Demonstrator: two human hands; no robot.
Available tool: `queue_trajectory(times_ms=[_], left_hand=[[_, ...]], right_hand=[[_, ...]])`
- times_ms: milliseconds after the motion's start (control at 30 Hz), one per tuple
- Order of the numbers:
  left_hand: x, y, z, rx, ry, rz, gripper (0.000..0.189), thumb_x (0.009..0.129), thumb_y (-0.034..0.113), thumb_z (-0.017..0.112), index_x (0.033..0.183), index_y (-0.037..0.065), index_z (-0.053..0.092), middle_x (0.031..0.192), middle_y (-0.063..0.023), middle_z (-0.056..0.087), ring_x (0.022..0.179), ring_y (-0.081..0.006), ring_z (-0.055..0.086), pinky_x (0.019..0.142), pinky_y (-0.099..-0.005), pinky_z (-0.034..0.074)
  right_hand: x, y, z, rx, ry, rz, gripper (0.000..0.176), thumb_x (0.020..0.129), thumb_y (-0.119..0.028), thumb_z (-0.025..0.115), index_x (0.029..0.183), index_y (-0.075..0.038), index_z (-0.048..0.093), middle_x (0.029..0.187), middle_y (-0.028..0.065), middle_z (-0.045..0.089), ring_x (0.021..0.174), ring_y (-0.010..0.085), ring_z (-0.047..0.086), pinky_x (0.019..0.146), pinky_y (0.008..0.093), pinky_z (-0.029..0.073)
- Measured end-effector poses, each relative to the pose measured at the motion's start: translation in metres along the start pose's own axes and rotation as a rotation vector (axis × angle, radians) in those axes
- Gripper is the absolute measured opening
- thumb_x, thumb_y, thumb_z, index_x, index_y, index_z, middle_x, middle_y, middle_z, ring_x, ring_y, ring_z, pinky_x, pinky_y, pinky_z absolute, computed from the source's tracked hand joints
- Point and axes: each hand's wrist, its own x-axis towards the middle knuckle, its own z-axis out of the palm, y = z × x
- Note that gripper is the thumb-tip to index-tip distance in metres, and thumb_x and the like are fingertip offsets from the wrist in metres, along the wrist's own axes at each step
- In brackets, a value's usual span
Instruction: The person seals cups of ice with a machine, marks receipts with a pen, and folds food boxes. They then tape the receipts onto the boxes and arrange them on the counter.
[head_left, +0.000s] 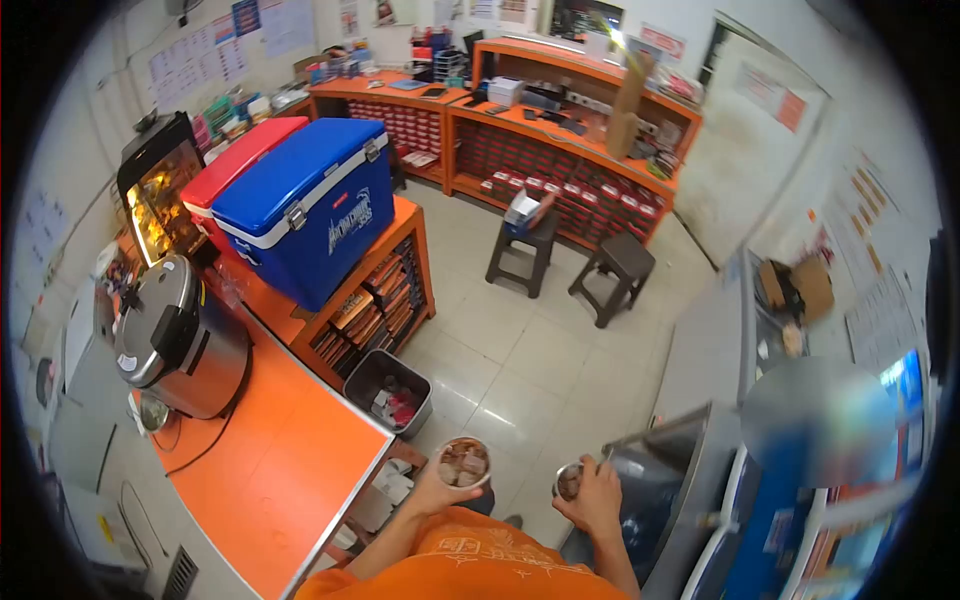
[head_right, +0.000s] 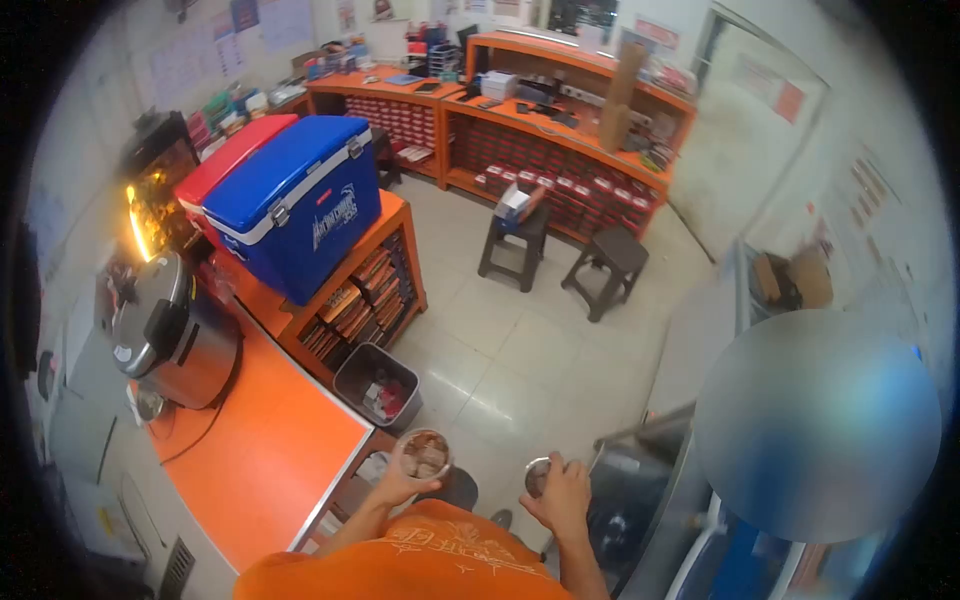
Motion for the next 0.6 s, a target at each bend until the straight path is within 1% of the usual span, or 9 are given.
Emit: queue_trajectory(times_ms=[100, 200, 300, 367, 400, 433, 467, 500, 600], left_hand=[[0.069, 0.022, 0.003, -0.149, 0.109, -0.004, 0.085, 0.06, 0.008, 0.09, 0.131, 0.005, 0.043, 0.126, -0.0082, 0.051, 0.118, -0.0194, 0.051, 0.1, -0.0354, 0.043], [0.161, -0.003, -0.014, -0.137, 0.24, 0.047, 0.083, 0.061, 0.006, 0.089, 0.13, 0.005, 0.044, 0.12, -0.0057, 0.056, 0.111, -0.0179, 0.055, 0.097, -0.0342, 0.046], [0.279, 0.021, -0.034, -0.182, 0.37, 0.071, 0.086, 0.06, 0.009, 0.09, 0.132, 0.005, 0.043, 0.122, -0.0066, 0.056, 0.114, -0.0193, 0.055, 0.099, -0.0355, 0.044], [0.355, 0.051, -0.049, 0.012, 0.35, 0.125, 0.093, 0.058, 0.013, 0.092, 0.135, 0.004, 0.04, 0.127, -0.009, 0.053, 0.12, -0.0215, 0.051, 0.103, -0.0372, 0.041], [0.395, 0.071, -0.058, -0.007, 0.311, 0.092, 0.098, 0.057, 0.016, 0.092, 0.137, 0.003, 0.038, 0.132, -0.0111, 0.049, 0.125, -0.0232, 0.047, 0.106, -0.0379, 0.037], [0.433, 0.08, -0.066, 0.157, 0.362, 0.148, 0.098, 0.058, 0.017, 0.092, 0.138, 0.003, 0.036, 0.133, -0.0114, 0.048, 0.125, -0.0231, 0.047, 0.107, -0.0377, 0.036], [0.474, 0.103, -0.068, 0.098, 0.348, 0.267, 0.084, 0.06, 0.013, 0.09, 0.131, 0.003, 0.045, 0.123, -0.0078, 0.055, 0.117, -0.0181, 0.052, 0.103, -0.0322, 0.039], [0.508, 0.122, -0.076, 0.226, 0.374, 0.283, 0.085, 0.06, 0.013, 0.09, 0.131, 0.003, 0.044, 0.123, -0.0074, 0.055, 0.117, -0.0173, 0.051, 0.103, -0.0324, 0.04], [0.626, 0.155, -0.106, 0.178, 0.296, 0.326, 0.087, 0.059, 0.012, 0.091, 0.131, 0.003, 0.044, 0.125, -0.0068, 0.053, 0.117, -0.0161, 0.051, 0.103, -0.0322, 0.039]], right_hand=[[0.123, 0.013, -0.006, -0.007, -0.003, -0.178, 0.075, 0.06, -0.032, 0.078, 0.124, -0.005, 0.05, 0.105, 0.0193, 0.051, 0.099, 0.0366, 0.052, 0.084, 0.044, 0.046], [0.252, 0.002, -0.012, 0.001, -0.026, -0.302, 0.076, 0.06, -0.032, 0.079, 0.124, -0.005, 0.049, 0.105, 0.0196, 0.051, 0.1, 0.0369, 0.052, 0.086, 0.0444, 0.046], [0.37, -0.006, -0.02, -0.007, -0.021, -0.315, 0.077, 0.059, -0.032, 0.08, 0.124, -0.005, 0.048, 0.105, 0.0196, 0.052, 0.1, 0.0373, 0.052, 0.086, 0.0456, 0.046], [0.444, -0.011, -0.024, 0.073, -0.007, -0.256, 0.077, 0.059, -0.033, 0.082, 0.122, -0.005, 0.048, 0.104, 0.0209, 0.053, 0.099, 0.0383, 0.053, 0.085, 0.0465, 0.045], [0.485, -0.018, -0.027, 0.078, -0.03, -0.301, 0.077, 0.059, -0.033, 0.082, 0.122, -0.005, 0.048, 0.104, 0.0209, 0.053, 0.099, 0.0383, 0.053, 0.085, 0.0465, 0.045], [0.518, -0.02, -0.034, 0.034, -0.009, -0.264, 0.078, 0.058, -0.033, 0.082, 0.122, -0.004, 0.048, 0.103, 0.0208, 0.053, 0.099, 0.0388, 0.053, 0.085, 0.0467, 0.045], [0.549, -0.026, -0.037, -0.002, 0.016, -0.227, 0.078, 0.058, -0.033, 0.081, 0.122, -0.004, 0.048, 0.103, 0.0208, 0.053, 0.099, 0.0392, 0.053, 0.085, 0.0469, 0.045], [0.581, -0.033, -0.038, 0.014, -0.011, -0.262, 0.078, 0.058, -0.033, 0.081, 0.122, -0.004, 0.048, 0.103, 0.0208, 0.053, 0.099, 0.0392, 0.053, 0.085, 0.0469, 0.045], [0.686, -0.054, -0.039, 0.097, -0.007, -0.215, 0.078, 0.058, -0.033, 0.081, 0.122, -0.004, 0.047, 0.103, 0.0207, 0.054, 0.1, 0.0397, 0.052, 0.085, 0.0468, 0.045]])
